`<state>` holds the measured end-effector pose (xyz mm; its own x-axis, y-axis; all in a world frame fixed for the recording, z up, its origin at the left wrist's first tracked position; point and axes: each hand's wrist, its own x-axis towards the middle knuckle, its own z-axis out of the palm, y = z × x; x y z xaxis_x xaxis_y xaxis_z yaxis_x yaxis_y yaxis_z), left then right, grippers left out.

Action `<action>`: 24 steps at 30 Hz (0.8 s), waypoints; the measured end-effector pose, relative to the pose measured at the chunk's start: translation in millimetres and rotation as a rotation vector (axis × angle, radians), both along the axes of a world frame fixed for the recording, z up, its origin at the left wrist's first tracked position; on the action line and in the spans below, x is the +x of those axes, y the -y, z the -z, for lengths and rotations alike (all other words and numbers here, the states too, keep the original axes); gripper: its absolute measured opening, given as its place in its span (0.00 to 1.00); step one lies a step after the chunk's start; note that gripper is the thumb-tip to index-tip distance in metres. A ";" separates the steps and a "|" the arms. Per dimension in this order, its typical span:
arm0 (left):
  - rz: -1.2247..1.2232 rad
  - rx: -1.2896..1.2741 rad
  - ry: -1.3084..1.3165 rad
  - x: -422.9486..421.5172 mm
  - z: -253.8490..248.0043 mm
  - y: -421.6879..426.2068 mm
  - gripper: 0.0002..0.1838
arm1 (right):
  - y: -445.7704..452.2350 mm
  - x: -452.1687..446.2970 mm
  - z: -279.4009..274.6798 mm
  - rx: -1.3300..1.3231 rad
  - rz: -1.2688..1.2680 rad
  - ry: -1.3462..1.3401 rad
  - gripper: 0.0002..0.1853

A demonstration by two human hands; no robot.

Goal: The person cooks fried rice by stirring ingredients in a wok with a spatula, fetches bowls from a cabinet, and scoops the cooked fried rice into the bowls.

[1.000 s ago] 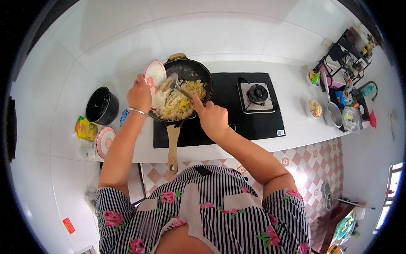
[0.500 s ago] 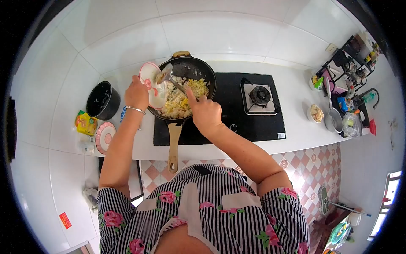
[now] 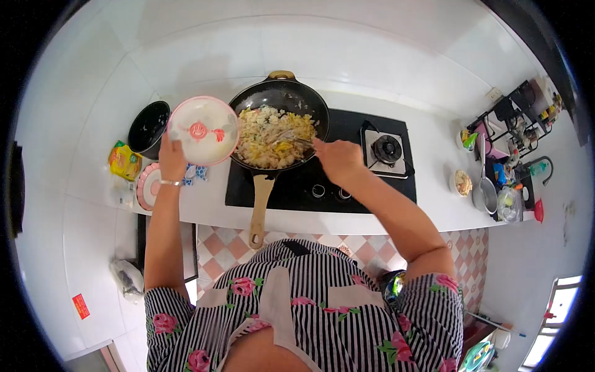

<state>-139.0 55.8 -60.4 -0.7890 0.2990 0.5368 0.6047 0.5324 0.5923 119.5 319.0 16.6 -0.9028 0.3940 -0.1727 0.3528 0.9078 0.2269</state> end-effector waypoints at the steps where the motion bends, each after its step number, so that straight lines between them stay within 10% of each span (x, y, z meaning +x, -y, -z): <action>1: 0.038 0.096 -0.072 -5.5 21.5 17.3 0.15 | 1.5 4.4 -15.6 -0.027 -0.006 0.007 0.17; 7: -0.138 0.631 0.815 32.6 66.1 69.6 0.14 | 0.1 -13.3 15.9 -0.012 -0.006 0.034 0.12; 18: -0.293 0.549 0.814 56.8 288.3 151.2 0.19 | -15.8 -23.4 12.8 -0.032 0.013 0.029 0.16; 24: -0.347 0.803 0.986 92.7 218.0 127.7 0.20 | -9.6 -7.7 -2.4 0.024 -0.125 -0.010 0.16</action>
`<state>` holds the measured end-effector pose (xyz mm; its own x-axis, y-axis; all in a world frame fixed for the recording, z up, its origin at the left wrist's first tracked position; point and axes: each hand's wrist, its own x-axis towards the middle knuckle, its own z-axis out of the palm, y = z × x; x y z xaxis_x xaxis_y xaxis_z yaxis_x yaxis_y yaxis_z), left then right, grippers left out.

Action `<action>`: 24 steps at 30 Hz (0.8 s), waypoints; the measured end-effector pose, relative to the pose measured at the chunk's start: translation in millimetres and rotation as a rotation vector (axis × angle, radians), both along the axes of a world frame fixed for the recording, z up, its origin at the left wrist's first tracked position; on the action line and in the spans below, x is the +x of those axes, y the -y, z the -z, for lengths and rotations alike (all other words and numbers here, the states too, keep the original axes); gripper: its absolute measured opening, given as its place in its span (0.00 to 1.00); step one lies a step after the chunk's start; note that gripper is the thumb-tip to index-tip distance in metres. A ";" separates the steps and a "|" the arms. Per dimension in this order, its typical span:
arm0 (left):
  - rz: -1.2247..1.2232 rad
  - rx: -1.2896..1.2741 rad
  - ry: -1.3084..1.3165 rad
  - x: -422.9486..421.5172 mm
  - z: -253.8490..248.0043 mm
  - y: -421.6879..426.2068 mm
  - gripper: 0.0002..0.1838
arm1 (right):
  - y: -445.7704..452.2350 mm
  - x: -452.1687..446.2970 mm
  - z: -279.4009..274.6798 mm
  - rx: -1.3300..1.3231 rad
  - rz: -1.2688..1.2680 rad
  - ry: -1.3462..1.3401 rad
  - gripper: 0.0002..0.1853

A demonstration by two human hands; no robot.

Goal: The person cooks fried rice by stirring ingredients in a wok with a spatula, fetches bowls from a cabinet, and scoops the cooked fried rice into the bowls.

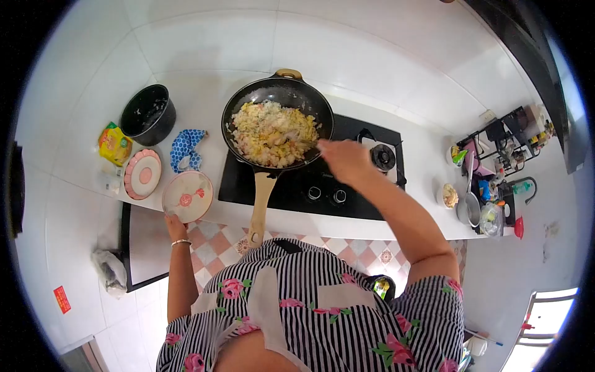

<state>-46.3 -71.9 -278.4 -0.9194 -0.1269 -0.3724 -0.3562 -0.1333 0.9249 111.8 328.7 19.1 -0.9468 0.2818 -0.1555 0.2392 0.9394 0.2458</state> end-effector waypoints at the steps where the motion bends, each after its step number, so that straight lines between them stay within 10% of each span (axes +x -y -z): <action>1: -0.008 0.000 0.013 -1.1 3.1 -1.2 0.20 | 12.7 -4.4 5.8 -0.014 0.030 0.102 0.15; 12: -0.043 0.008 -0.032 -0.5 22.0 3.4 0.19 | -19.2 8.4 -69.0 -0.218 0.130 0.315 0.18; 24: -0.052 -0.014 -0.043 4.4 12.6 -2.8 0.19 | -30.1 -50.3 55.8 -0.396 0.210 -0.410 0.19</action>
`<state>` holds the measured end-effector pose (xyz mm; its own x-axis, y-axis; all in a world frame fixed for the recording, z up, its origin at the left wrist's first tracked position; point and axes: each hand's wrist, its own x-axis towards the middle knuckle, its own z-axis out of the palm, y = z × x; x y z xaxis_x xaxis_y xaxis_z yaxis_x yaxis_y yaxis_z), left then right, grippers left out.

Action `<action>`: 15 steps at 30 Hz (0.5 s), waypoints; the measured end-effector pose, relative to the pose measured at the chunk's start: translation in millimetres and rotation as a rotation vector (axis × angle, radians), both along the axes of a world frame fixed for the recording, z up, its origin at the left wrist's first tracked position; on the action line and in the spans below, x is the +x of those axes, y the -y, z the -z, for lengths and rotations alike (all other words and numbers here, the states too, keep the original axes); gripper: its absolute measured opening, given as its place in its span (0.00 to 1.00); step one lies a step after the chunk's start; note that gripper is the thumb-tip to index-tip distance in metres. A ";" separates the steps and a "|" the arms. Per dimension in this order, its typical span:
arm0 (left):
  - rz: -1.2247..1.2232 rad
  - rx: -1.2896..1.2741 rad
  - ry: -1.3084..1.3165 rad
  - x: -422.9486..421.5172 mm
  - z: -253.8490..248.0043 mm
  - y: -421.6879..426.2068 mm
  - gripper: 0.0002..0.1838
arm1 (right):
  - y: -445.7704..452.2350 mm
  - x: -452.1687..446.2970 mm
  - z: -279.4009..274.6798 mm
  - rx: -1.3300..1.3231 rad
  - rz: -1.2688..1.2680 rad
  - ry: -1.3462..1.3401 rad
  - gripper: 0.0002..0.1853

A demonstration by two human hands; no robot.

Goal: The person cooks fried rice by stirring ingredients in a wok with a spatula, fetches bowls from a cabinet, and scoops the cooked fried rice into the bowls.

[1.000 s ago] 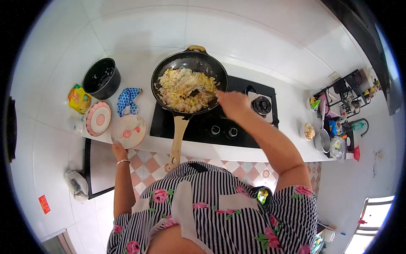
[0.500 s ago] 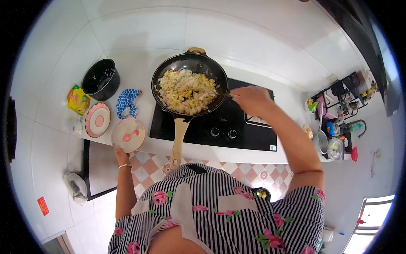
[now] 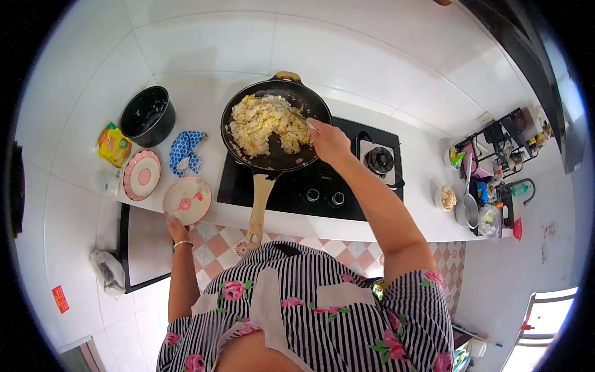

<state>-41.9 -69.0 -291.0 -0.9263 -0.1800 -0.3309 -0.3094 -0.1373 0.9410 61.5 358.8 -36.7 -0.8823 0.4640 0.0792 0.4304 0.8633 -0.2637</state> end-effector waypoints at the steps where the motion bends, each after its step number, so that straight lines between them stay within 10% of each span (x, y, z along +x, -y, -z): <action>1: 0.011 -0.024 0.007 2.2 -4.1 -1.3 0.18 | 2.2 -6.9 6.7 0.048 -0.011 0.099 0.19; 11: 0.106 -0.222 -0.013 -8.2 68.4 12.1 0.18 | 41.9 37.1 -70.1 0.347 -0.137 0.585 0.17; 15: 0.095 -0.194 0.123 2.4 -1.4 -6.2 0.19 | 24.4 14.3 -40.1 0.294 -0.139 0.488 0.16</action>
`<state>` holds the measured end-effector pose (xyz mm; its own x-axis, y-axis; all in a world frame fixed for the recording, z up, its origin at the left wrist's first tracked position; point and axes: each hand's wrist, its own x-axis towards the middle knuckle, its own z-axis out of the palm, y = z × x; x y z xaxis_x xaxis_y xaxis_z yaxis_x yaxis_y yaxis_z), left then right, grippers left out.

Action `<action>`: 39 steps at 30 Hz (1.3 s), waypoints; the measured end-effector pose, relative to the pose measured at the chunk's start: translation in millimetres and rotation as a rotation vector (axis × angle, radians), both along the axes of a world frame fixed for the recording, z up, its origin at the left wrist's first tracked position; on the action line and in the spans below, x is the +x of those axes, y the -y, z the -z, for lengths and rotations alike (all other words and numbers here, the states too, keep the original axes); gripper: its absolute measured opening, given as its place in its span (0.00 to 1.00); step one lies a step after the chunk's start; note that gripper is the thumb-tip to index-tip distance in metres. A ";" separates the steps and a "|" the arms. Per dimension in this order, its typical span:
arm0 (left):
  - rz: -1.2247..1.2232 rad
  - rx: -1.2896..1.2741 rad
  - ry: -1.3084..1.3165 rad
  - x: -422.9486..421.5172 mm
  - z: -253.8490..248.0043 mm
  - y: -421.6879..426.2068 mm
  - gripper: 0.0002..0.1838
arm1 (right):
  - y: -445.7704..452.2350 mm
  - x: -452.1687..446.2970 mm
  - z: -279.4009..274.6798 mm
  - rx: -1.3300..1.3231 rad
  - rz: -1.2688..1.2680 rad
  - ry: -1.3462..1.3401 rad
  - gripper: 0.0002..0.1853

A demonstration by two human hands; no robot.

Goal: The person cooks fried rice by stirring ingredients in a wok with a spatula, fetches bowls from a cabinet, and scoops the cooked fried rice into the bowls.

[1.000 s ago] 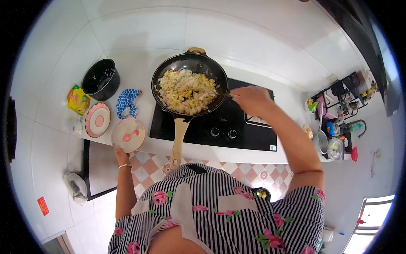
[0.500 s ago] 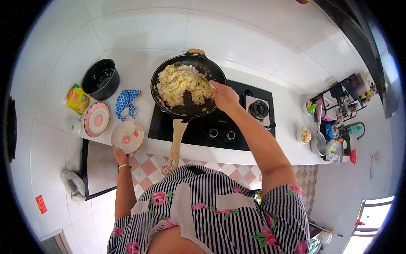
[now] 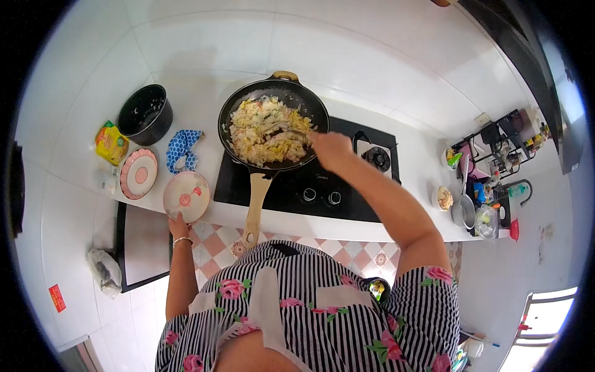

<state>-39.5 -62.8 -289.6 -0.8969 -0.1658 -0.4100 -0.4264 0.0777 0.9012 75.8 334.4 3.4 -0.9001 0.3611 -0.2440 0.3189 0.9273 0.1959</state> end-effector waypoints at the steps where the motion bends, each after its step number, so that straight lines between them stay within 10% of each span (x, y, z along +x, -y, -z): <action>1: -0.003 0.000 0.035 1.9 -8.5 -2.2 0.19 | -15.8 -0.3 -6.3 -0.038 -0.041 -0.065 0.16; 7: -0.014 -0.029 -0.114 4.2 28.0 3.2 0.21 | -80.7 -43.0 -53.6 -0.096 0.113 0.077 0.18; 10: -0.102 -0.367 -0.615 29.8 -13.3 -15.4 0.24 | -103.3 -55.5 -61.5 -0.016 0.056 0.262 0.20; 16: 0.742 0.665 0.275 98.7 -149.5 -96.7 0.32 | -162.0 -67.6 -35.6 -0.857 0.940 0.582 0.17; 20: 0.982 0.538 0.157 107.9 -167.3 -127.4 0.37 | -127.1 -79.9 27.4 -1.153 0.843 0.338 0.16; 26: 0.968 0.499 0.102 107.4 -163.4 -128.8 0.36 | -71.9 -69.2 55.1 -0.126 -0.142 -0.113 0.16; 32: 0.971 0.439 0.085 106.9 -165.9 -128.0 0.34 | -41.5 -51.8 -41.9 0.031 -0.093 -0.042 0.16; 39: 0.966 0.348 -0.012 107.5 -169.6 -127.6 0.34 | -122.4 -153.9 -15.0 -0.061 0.068 0.167 0.19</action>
